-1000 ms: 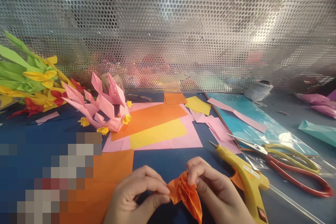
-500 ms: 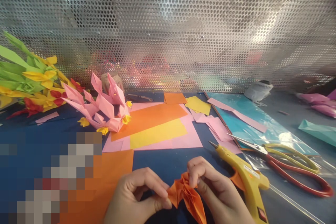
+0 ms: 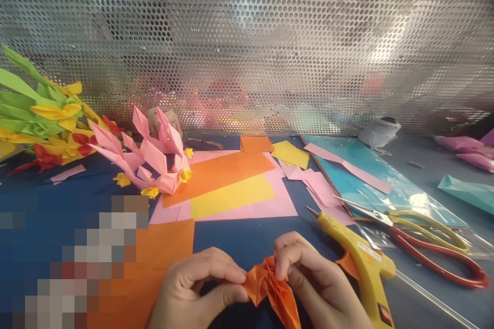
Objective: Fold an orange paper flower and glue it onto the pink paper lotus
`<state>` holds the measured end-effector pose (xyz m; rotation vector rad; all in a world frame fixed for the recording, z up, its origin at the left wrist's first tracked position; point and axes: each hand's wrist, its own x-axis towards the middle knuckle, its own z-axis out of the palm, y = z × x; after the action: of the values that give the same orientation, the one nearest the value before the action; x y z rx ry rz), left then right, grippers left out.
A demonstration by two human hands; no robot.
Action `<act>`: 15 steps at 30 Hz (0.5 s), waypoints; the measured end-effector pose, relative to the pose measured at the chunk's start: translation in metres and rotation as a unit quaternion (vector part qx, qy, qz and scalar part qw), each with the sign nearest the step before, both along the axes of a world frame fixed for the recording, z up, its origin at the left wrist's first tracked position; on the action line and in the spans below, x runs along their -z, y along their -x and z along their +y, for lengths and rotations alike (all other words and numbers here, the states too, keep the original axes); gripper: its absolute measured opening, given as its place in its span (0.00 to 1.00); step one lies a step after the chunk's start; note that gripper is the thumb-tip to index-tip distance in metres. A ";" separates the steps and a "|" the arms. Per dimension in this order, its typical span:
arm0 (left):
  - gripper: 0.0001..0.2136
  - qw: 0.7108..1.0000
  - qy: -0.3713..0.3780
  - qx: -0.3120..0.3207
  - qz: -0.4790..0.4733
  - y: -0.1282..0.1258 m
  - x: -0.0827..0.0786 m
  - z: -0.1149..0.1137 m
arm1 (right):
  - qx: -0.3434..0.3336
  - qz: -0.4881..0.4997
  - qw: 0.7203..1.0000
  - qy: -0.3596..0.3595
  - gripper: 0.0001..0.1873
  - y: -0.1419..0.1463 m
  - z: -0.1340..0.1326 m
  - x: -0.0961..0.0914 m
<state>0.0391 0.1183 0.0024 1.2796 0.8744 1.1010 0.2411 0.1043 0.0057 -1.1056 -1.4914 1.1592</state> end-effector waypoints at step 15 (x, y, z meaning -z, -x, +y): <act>0.10 0.979 0.167 -0.112 -0.025 -0.015 -0.014 -0.004 | 0.033 -0.022 0.999 -0.020 0.15 -0.001 -0.001 0.001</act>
<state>0.0541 0.1139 0.0165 0.8869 1.1331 1.0995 0.2422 0.1031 0.0049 -1.1514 -1.4943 1.0611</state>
